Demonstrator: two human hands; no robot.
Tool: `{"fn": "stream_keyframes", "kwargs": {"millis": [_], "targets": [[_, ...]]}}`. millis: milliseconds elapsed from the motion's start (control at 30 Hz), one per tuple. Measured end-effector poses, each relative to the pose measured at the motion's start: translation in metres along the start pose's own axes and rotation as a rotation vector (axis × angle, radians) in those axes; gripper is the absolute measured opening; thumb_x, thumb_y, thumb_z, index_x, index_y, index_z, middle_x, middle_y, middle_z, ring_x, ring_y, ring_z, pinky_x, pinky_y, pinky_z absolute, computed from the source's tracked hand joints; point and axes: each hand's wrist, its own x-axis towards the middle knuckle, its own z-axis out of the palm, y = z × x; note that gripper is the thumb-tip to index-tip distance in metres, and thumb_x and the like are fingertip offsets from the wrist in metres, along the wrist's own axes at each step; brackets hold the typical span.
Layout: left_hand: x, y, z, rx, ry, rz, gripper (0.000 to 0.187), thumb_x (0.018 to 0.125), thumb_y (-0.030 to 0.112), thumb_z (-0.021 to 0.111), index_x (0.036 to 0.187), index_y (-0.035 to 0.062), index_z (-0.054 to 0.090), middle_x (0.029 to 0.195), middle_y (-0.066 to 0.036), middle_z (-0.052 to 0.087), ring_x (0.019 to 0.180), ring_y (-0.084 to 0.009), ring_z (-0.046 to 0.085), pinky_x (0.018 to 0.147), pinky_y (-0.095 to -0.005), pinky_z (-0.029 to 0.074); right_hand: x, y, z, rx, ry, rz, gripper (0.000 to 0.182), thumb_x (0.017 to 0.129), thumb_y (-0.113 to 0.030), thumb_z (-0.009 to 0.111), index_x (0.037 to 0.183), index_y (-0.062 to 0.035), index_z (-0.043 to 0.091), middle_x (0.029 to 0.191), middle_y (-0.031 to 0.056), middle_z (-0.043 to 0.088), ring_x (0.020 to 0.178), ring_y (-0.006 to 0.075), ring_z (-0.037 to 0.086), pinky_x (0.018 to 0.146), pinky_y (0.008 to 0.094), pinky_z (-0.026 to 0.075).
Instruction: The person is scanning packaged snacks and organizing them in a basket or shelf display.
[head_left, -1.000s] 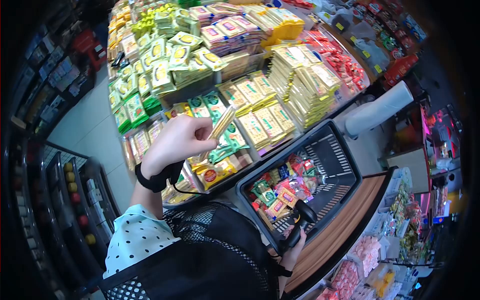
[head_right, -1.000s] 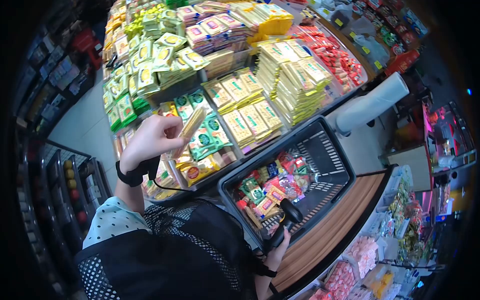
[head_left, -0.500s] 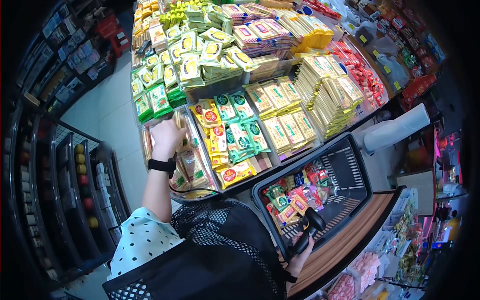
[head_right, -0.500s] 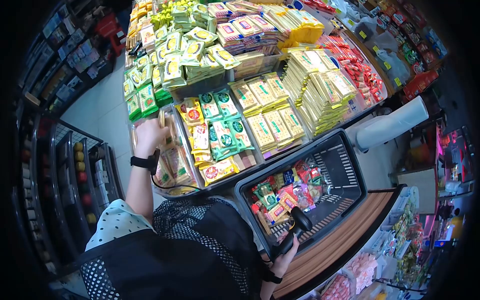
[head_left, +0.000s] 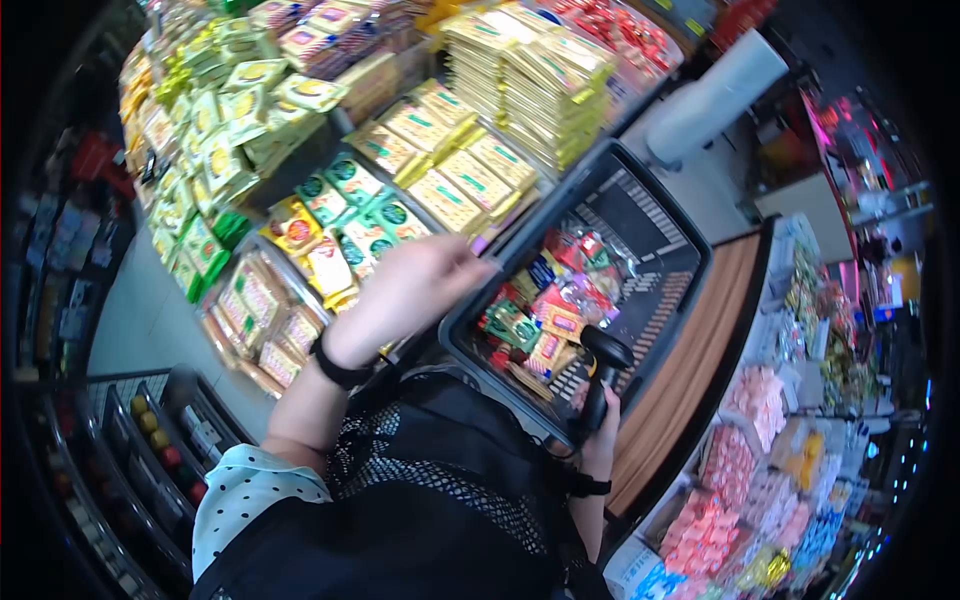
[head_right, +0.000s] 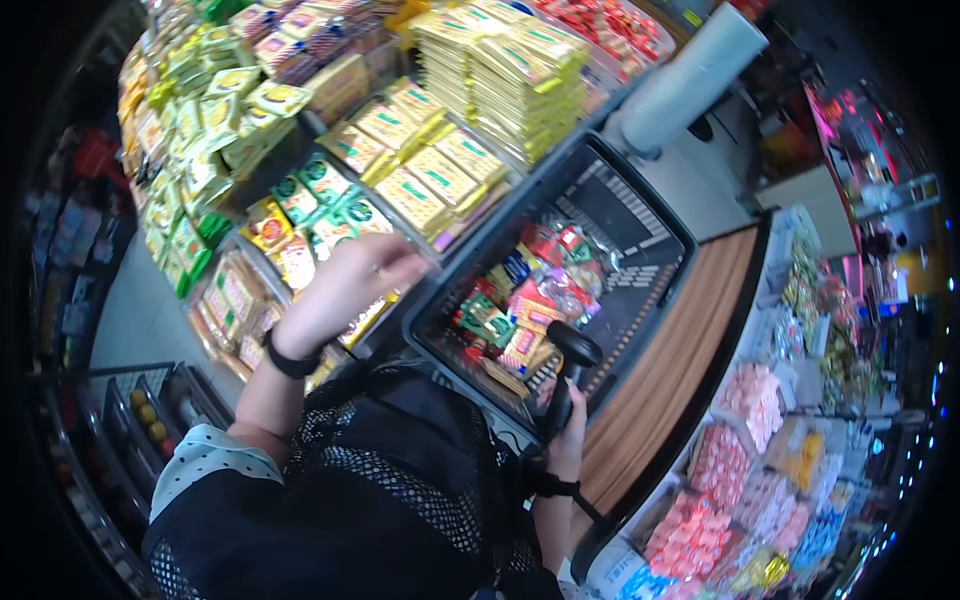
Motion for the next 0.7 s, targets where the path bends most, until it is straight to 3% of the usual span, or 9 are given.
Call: {"fn": "stream_keyframes", "kwargs": {"millis": [67, 167, 233, 300, 367, 400, 533, 633, 700], "targets": [[0.022, 0.018, 0.056, 0.135, -0.187, 0.220, 0.030, 0.081, 0.035, 0.055, 0.079, 0.0051, 0.059, 0.072, -0.015, 0.058, 0.071, -0.0316, 0.058, 0.062, -0.0377, 0.045, 0.004, 0.002, -0.003, 0.010, 0.026, 0.028, 0.042, 0.084, -0.039, 0.043, 0.085, 0.0016, 0.054, 0.070, 0.0051, 0.054, 0.065, 0.0122, 0.051, 0.062, 0.0216, 0.039], [0.046, 0.013, 0.152, 0.378, -0.479, 0.421, 0.031, 0.079, 0.033, 0.056, 0.078, 0.0025, 0.060, 0.069, -0.016, 0.060, 0.067, -0.0300, 0.061, 0.061, -0.0389, 0.048, 0.005, 0.006, -0.003, 0.147, 0.098, -0.004, 0.042, 0.086, -0.038, 0.040, 0.087, 0.0012, 0.053, 0.072, 0.0057, 0.054, 0.065, 0.0117, 0.050, 0.061, 0.0209, 0.037], [0.047, -0.004, 0.223, 0.727, -0.588, 0.492, 0.023, 0.079, 0.025, 0.054, 0.086, 0.0070, 0.065, 0.078, -0.007, 0.064, 0.072, -0.0230, 0.063, 0.065, -0.0337, 0.047, 0.006, 0.007, -0.007, 0.203, 0.071, -0.037, 0.045, 0.087, -0.034, 0.040, 0.111, 0.0038, 0.044, 0.077, 0.0076, 0.054, 0.068, 0.0136, 0.052, 0.061, 0.0219, 0.040], [0.047, -0.018, 0.271, 0.874, -0.820, 0.368, 0.028, 0.080, 0.024, 0.052, 0.098, 0.0052, 0.061, 0.099, -0.011, 0.060, 0.093, -0.0244, 0.058, 0.073, -0.0358, 0.045, 0.005, 0.009, -0.011, 0.192, 0.049, -0.082, 0.046, 0.087, -0.032, 0.040, 0.116, 0.0045, 0.042, 0.077, 0.0082, 0.054, 0.067, 0.0145, 0.053, 0.061, 0.0220, 0.041], [0.040, -0.033, 0.294, 0.835, -0.671, 0.340, 0.041, 0.081, 0.022, 0.050, 0.117, 0.0032, 0.049, 0.123, -0.015, 0.046, 0.115, -0.0271, 0.043, 0.080, -0.0387, 0.041, 0.006, 0.007, -0.010, 0.224, 0.076, -0.023, 0.047, 0.088, -0.031, 0.040, 0.118, 0.0050, 0.041, 0.077, 0.0080, 0.055, 0.066, 0.0149, 0.053, 0.060, 0.0215, 0.041], [0.039, -0.049, 0.313, 0.919, -0.619, 0.387, 0.052, 0.083, 0.023, 0.048, 0.130, 0.0044, 0.033, 0.135, -0.015, 0.031, 0.125, -0.0270, 0.031, 0.085, -0.0404, 0.038, 0.005, 0.007, -0.009, 0.218, 0.092, 0.017, 0.046, 0.088, -0.031, 0.040, 0.117, 0.0050, 0.041, 0.076, 0.0078, 0.055, 0.066, 0.0146, 0.053, 0.060, 0.0214, 0.041], [0.047, -0.077, 0.319, 0.917, -0.461, 0.330, 0.055, 0.084, 0.024, 0.045, 0.134, 0.0105, 0.027, 0.137, -0.010, 0.031, 0.126, -0.0273, 0.029, 0.095, -0.0448, 0.031, 0.002, 0.017, -0.011, 0.073, 0.039, 0.091, 0.039, 0.086, -0.035, 0.040, 0.092, 0.0014, 0.052, 0.073, 0.0060, 0.053, 0.068, 0.0133, 0.051, 0.064, 0.0231, 0.038], [0.058, -0.100, 0.312, 0.741, -0.484, 0.245, 0.062, 0.078, 0.025, 0.056, 0.132, 0.0085, 0.029, 0.128, -0.009, 0.038, 0.120, -0.0244, 0.035, 0.086, -0.0382, 0.041, 0.002, 0.013, -0.007, -0.018, -0.026, 0.104, 0.039, 0.086, -0.036, 0.039, 0.088, 0.0003, 0.053, 0.074, 0.0053, 0.052, 0.070, 0.0122, 0.049, 0.067, 0.0230, 0.036], [0.070, -0.108, 0.307, 0.756, -0.490, 0.331, 0.073, 0.071, 0.030, 0.065, 0.131, 0.0064, 0.030, 0.119, -0.012, 0.044, 0.112, -0.0252, 0.043, 0.081, -0.0361, 0.044, 0.002, 0.011, -0.005, -0.066, -0.035, 0.064, 0.040, 0.087, -0.037, 0.037, 0.088, -0.0001, 0.053, 0.075, 0.0052, 0.052, 0.070, 0.0117, 0.048, 0.067, 0.0233, 0.035]]}}
